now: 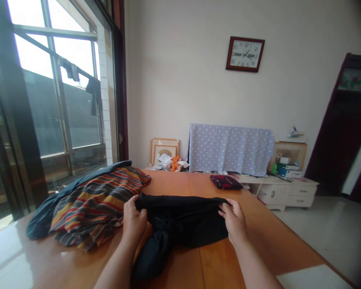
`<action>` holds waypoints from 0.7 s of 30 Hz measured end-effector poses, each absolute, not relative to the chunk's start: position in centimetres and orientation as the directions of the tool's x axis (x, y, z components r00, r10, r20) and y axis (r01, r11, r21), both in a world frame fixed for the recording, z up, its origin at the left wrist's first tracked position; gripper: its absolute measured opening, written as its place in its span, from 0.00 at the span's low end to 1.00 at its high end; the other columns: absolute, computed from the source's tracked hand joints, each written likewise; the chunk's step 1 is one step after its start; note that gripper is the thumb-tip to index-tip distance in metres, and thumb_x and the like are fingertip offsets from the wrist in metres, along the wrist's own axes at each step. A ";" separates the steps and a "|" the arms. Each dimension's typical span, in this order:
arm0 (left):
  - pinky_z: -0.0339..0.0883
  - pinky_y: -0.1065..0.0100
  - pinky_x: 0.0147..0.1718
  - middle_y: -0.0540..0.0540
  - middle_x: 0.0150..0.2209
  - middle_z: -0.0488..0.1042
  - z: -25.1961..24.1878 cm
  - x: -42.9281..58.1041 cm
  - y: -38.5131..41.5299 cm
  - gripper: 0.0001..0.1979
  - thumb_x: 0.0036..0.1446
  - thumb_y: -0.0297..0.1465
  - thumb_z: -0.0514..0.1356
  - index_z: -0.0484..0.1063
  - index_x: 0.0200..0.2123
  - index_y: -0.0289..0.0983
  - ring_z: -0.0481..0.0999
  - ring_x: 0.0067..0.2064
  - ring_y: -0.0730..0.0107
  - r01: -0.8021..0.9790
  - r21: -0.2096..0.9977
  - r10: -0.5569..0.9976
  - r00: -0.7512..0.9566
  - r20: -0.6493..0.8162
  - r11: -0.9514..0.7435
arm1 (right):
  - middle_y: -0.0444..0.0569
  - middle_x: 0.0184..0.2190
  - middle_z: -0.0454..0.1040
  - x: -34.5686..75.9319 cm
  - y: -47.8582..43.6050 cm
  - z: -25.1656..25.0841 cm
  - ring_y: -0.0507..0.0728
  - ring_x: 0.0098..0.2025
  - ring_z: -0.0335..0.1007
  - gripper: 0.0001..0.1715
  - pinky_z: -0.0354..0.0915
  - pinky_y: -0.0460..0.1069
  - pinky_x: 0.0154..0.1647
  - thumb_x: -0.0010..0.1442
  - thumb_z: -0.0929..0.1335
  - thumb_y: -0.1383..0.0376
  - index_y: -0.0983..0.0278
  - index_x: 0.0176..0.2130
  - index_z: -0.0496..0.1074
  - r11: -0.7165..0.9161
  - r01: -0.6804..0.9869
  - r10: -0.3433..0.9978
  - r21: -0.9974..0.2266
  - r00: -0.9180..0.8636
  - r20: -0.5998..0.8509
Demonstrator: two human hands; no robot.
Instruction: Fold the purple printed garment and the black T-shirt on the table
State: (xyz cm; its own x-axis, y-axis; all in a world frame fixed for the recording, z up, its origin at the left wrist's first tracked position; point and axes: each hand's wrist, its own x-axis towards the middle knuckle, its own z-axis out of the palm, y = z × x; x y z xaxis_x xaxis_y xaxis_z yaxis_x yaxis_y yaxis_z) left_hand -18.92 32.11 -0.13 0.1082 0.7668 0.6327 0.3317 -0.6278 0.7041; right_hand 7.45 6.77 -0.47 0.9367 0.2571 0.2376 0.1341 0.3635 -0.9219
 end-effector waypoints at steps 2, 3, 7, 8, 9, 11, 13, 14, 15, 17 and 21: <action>0.65 0.57 0.55 0.41 0.50 0.68 0.2 -19.2 31.7 0.27 0.50 0.27 0.57 0.67 0.56 0.37 0.70 0.54 0.56 0.397 0.659 0.749 0.124 0.651 -0.639 | 0.47 0.39 0.78 7.4 6.6 -0.4 0.60 0.45 0.78 0.25 0.74 0.50 0.38 0.51 0.73 0.51 0.60 0.44 0.68 0.351 0.143 0.255 -0.926 0.936 0.242; 0.66 0.58 0.54 0.41 0.48 0.68 0.5 -19.5 31.3 0.25 0.51 0.28 0.57 0.69 0.55 0.37 0.70 0.53 0.56 0.435 0.647 0.756 0.135 0.640 -0.626 | 0.47 0.39 0.78 7.3 6.6 -0.3 0.60 0.43 0.78 0.25 0.74 0.49 0.37 0.51 0.73 0.51 0.60 0.44 0.68 0.345 0.143 0.257 -0.928 0.936 0.240; 0.67 0.64 0.41 0.44 0.42 0.72 1.9 -20.3 29.8 0.15 0.58 0.39 0.57 0.75 0.45 0.42 0.73 0.44 0.59 0.499 0.682 0.835 0.192 0.515 -0.535 | 0.43 0.29 0.76 7.3 6.3 0.1 0.54 0.30 0.75 0.22 0.69 0.46 0.28 0.53 0.72 0.51 0.61 0.43 0.69 0.313 0.149 0.203 -0.938 0.954 0.219; 0.66 0.66 0.37 0.46 0.38 0.73 2.3 -20.3 29.4 0.15 0.59 0.42 0.56 0.76 0.41 0.42 0.74 0.41 0.61 0.454 0.726 0.854 0.215 0.473 -0.517 | 0.41 0.25 0.74 7.4 6.2 0.2 0.52 0.25 0.71 0.20 0.65 0.45 0.24 0.53 0.72 0.52 0.61 0.41 0.69 0.314 0.145 0.176 -0.938 0.962 0.208; 0.64 0.67 0.33 0.47 0.33 0.73 2.6 -20.2 29.0 0.16 0.59 0.44 0.55 0.76 0.37 0.40 0.73 0.36 0.63 0.378 0.785 0.871 0.244 0.427 -0.491 | 0.39 0.21 0.71 7.5 6.1 0.4 0.51 0.21 0.67 0.18 0.62 0.45 0.21 0.52 0.72 0.52 0.61 0.38 0.69 0.328 0.131 0.155 -0.935 0.969 0.191; 0.59 0.70 0.26 0.50 0.23 0.68 3.2 -20.1 28.2 0.20 0.59 0.47 0.53 0.73 0.29 0.38 0.68 0.26 0.69 0.171 0.904 0.877 0.366 0.311 -0.391 | 0.37 0.16 0.63 7.9 5.6 0.9 0.48 0.16 0.57 0.16 0.55 0.45 0.17 0.52 0.71 0.53 0.60 0.29 0.65 0.388 0.059 0.188 -0.920 0.972 0.141; 0.54 0.71 0.21 0.51 0.18 0.65 3.5 -20.1 27.4 0.22 0.58 0.49 0.53 0.69 0.24 0.37 0.61 0.20 0.74 -0.018 0.980 0.824 0.538 0.178 -0.200 | 0.35 0.12 0.55 8.5 4.7 1.3 0.48 0.14 0.48 0.20 0.52 0.46 0.17 0.53 0.69 0.52 0.59 0.23 0.56 0.431 -0.041 0.325 -0.901 0.939 0.113; 0.52 0.72 0.19 0.51 0.18 0.65 3.7 -20.3 27.1 0.22 0.58 0.49 0.54 0.68 0.23 0.37 0.59 0.18 0.77 -0.078 0.993 0.770 0.627 0.119 -0.090 | 0.35 0.11 0.51 8.8 4.2 1.5 0.48 0.14 0.46 0.22 0.52 0.47 0.17 0.54 0.67 0.52 0.58 0.21 0.52 0.433 -0.078 0.400 -0.898 0.909 0.113; 0.52 0.72 0.18 0.51 0.18 0.66 3.7 -20.6 26.8 0.23 0.57 0.50 0.54 0.68 0.23 0.37 0.58 0.17 0.78 -0.112 0.994 0.706 0.705 0.071 0.012 | 0.35 0.11 0.48 9.1 3.6 1.7 0.48 0.14 0.44 0.24 0.52 0.47 0.17 0.55 0.65 0.51 0.58 0.20 0.50 0.425 -0.095 0.459 -0.900 0.880 0.124; 0.53 0.72 0.18 0.50 0.16 0.66 3.8 -21.3 26.4 0.24 0.56 0.51 0.54 0.69 0.22 0.37 0.57 0.15 0.79 -0.133 0.980 0.595 0.804 0.018 0.150 | 0.35 0.10 0.45 9.6 2.6 2.0 0.49 0.14 0.42 0.24 0.51 0.47 0.17 0.56 0.63 0.50 0.57 0.20 0.50 0.413 -0.077 0.497 -0.907 0.854 0.154; 0.59 0.72 0.19 0.52 0.12 0.65 4.1 -21.9 26.6 0.21 0.58 0.48 0.56 0.73 0.29 0.36 0.57 0.13 0.80 -0.177 0.968 0.553 0.832 0.050 0.180 | 0.38 0.12 0.53 9.6 2.3 2.7 0.51 0.15 0.51 0.19 0.56 0.47 0.18 0.57 0.64 0.50 0.58 0.23 0.63 0.389 0.026 0.414 -0.921 0.888 0.200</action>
State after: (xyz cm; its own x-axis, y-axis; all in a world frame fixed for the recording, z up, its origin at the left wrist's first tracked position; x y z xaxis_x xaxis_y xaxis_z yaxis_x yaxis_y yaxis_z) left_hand -21.86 26.59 4.10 0.8317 0.5531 0.0496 -0.1774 0.1800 0.9675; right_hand 9.61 2.30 2.67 0.8879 0.4145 0.1997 0.0256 0.3888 -0.9210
